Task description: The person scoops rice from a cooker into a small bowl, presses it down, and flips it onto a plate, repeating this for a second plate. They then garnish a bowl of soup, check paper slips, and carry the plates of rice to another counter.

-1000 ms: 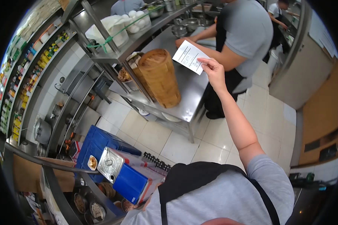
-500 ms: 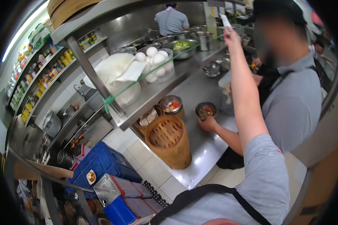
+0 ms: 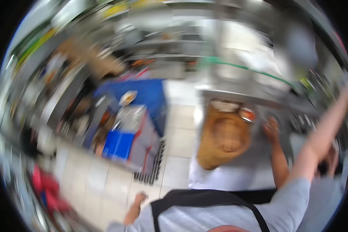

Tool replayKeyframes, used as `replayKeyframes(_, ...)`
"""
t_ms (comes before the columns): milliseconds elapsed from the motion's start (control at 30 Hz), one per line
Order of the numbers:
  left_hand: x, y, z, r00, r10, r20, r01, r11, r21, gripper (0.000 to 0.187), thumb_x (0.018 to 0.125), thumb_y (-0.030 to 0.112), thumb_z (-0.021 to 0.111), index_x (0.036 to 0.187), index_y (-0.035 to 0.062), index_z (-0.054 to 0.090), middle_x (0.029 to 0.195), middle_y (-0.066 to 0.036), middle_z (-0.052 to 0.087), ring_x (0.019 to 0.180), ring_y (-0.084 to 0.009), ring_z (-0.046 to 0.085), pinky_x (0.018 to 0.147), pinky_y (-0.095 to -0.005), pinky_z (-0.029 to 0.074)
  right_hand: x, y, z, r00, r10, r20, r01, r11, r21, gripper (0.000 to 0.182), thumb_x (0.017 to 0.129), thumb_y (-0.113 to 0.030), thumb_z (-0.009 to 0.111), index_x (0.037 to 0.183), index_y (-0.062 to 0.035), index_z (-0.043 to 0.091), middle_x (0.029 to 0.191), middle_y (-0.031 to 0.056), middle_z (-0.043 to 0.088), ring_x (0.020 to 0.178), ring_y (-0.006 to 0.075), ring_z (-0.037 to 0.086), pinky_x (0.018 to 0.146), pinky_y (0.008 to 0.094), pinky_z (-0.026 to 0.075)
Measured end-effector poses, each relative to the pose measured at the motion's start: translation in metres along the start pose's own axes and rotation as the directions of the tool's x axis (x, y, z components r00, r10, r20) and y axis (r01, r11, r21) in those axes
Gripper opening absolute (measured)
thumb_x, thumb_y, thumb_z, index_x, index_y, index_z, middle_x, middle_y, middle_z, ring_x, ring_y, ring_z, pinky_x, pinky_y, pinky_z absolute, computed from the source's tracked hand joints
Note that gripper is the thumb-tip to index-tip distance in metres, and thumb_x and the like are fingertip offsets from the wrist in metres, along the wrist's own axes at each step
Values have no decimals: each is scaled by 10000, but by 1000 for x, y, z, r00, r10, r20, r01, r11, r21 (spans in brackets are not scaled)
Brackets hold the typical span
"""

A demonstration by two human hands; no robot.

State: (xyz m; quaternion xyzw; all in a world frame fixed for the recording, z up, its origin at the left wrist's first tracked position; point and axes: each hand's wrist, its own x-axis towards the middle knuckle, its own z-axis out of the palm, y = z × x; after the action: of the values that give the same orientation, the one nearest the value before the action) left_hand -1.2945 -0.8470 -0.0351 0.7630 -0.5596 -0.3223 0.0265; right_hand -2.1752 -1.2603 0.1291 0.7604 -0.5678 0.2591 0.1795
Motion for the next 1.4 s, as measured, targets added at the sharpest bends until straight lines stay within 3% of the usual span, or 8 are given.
replayKeyframes(200, -47, 61, -45, 851, -415, -322, 295, 885, -361, 169, 660, 123, 499, 767, 45, 605, 770, -203, 584, 747, -342, 568, 653, -413, 455, 243, -214, 9, 761, -597, 256, 627, 778, -51, 408, 806, -106, 431, 1201, -11, 385, 1211, 184, 399, 1148, 336, 344, 971, 401, 277)
replayKeyframes(300, -90, 63, -43, 776, -582, -241, 382, 739, -555, 218, 641, 106, 525, 836, 75, 616, 840, -154, 603, 832, -295, 566, 734, -375, 450, 325, -418, -169, 264, -905, -334, 959, 283, -10, 245, 717, -94, 470, 944, -23, 415, 946, 139, 393, 888, 279, 356, 770, 356, 280)
replayKeyframes(500, -209, -22, 54, 581, -802, -139, 493, 482, -724, 206, 652, 144, 528, 822, 70, 617, 841, -152, 603, 824, -291, 568, 736, -372, 452, 342, -744, -514, -613, -36, -789, 770, -252, -587, 133, 539, -71, 549, 432, -47, 474, 417, 50, 381, 369, 165, 378, 368, 267, 288)
replayKeyframes(567, -260, -44, 86, 496, -864, -80, 520, 370, -770, 199, 654, 152, 528, 812, 72, 619, 829, -149, 604, 818, -291, 569, 735, -372, 454, 351, -793, -466, 84, 543, -835, 907, -389, -162, 247, 716, -97, 488, 474, -69, 451, 447, 26, 341, 374, 122, 327, 386, 258, 277)
replayKeyframes(633, -307, -61, 106, 318, -948, -15, 539, 193, -820, 183, 657, 175, 539, 792, 83, 622, 816, -139, 608, 810, -287, 572, 732, -368, 456, 302, -887, -495, -480, 286, -829, 634, -540, -553, 91, 452, 38, 452, 441, -49, 429, 384, -2, 289, 337, 107, 298, 370, 234, 184)
replayKeyframes(767, -374, -88, 117, 175, -983, 49, 443, 34, -896, 185, 661, 226, 566, 771, 87, 619, 815, -124, 614, 802, -276, 577, 718, -359, 458, 219, -1017, -371, 102, -216, -971, 696, -682, 225, 225, 859, -165, 397, 911, -7, 547, 901, 80, 535, 806, 152, 490, 695, 211, 394)
replayKeyframes(933, -403, -146, 92, 68, -997, -30, 263, 47, -964, 217, 664, 238, 579, 797, 68, 603, 801, -130, 607, 777, -273, 579, 693, -362, 458, 40, -1164, -324, 318, -618, -719, 383, -610, 694, 175, 783, -58, 450, 919, -2, 545, 893, 105, 518, 742, 190, 473, 606, 254, 368)
replayKeyframes(1400, -483, -357, -8, -176, -981, 81, 266, -127, -956, 211, 675, 185, 542, 846, 77, 600, 865, -139, 598, 851, -285, 557, 737, -373, 441, -80, -1478, -139, 66, -911, -408, 113, -399, 910, 83, 780, -53, 493, 816, 7, 537, 688, 104, 494, 578, 208, 471, 546, 278, 386)
